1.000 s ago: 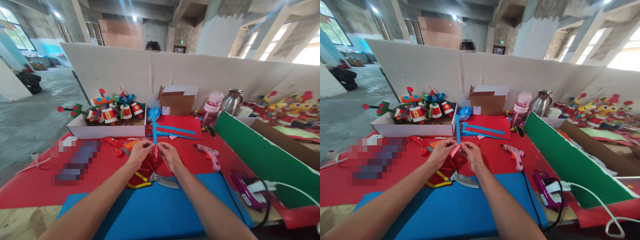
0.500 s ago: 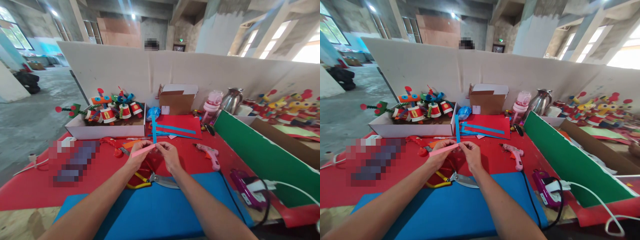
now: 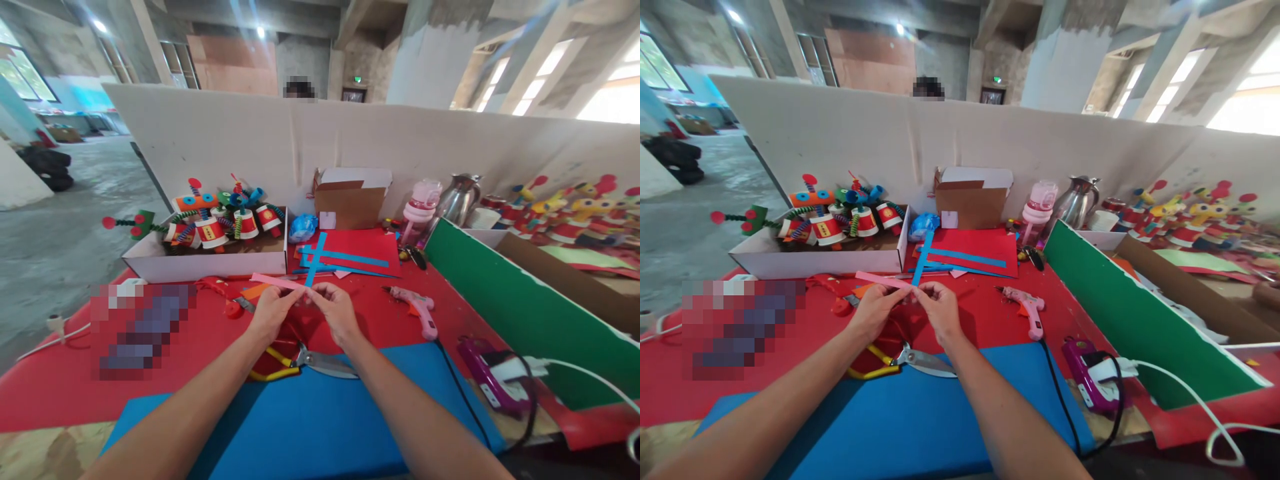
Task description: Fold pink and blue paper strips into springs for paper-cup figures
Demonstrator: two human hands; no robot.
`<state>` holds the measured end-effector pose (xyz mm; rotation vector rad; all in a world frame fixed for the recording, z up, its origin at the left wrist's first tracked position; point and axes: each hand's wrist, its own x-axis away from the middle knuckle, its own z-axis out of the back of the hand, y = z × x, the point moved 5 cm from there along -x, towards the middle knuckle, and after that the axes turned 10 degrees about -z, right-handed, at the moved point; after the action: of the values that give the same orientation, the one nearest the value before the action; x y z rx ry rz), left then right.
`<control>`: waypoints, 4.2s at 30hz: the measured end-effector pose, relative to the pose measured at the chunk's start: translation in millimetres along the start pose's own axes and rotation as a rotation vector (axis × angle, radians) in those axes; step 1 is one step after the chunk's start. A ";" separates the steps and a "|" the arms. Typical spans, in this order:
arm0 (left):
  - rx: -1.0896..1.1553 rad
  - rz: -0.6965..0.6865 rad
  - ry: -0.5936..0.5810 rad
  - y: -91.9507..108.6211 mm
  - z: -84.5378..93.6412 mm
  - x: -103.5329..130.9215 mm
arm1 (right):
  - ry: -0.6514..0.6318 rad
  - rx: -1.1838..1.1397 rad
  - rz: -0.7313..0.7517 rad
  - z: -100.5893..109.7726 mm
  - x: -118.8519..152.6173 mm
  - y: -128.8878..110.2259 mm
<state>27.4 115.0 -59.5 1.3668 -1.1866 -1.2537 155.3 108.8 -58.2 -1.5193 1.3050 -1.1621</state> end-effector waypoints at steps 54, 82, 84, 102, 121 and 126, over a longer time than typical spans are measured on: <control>0.024 -0.065 -0.125 4.3 -6.9 -1.4 | 0.003 -0.141 -0.171 4.1 -4.5 11.1; 0.125 -0.038 -0.100 2.3 -5.6 -3.2 | 0.014 -0.169 -0.182 0.1 -2.5 9.0; 0.092 -0.033 -0.113 2.6 -7.2 -1.9 | 0.027 -0.196 -0.163 0.4 -2.2 8.3; 0.057 -0.085 0.101 -5.2 15.1 -14.4 | 0.207 -0.169 -0.007 37.9 -18.5 -10.7; 0.248 -0.012 0.003 -1.7 -1.7 -4.2 | -0.145 -0.289 -0.220 0.0 -7.8 13.9; 0.162 -0.051 -0.013 -0.3 -1.5 -4.9 | -0.138 -0.293 -0.220 0.8 -7.3 13.8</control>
<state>28.9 120.0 -59.0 1.5178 -1.2923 -1.2249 152.3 114.0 -72.6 -1.9626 1.2794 -1.0083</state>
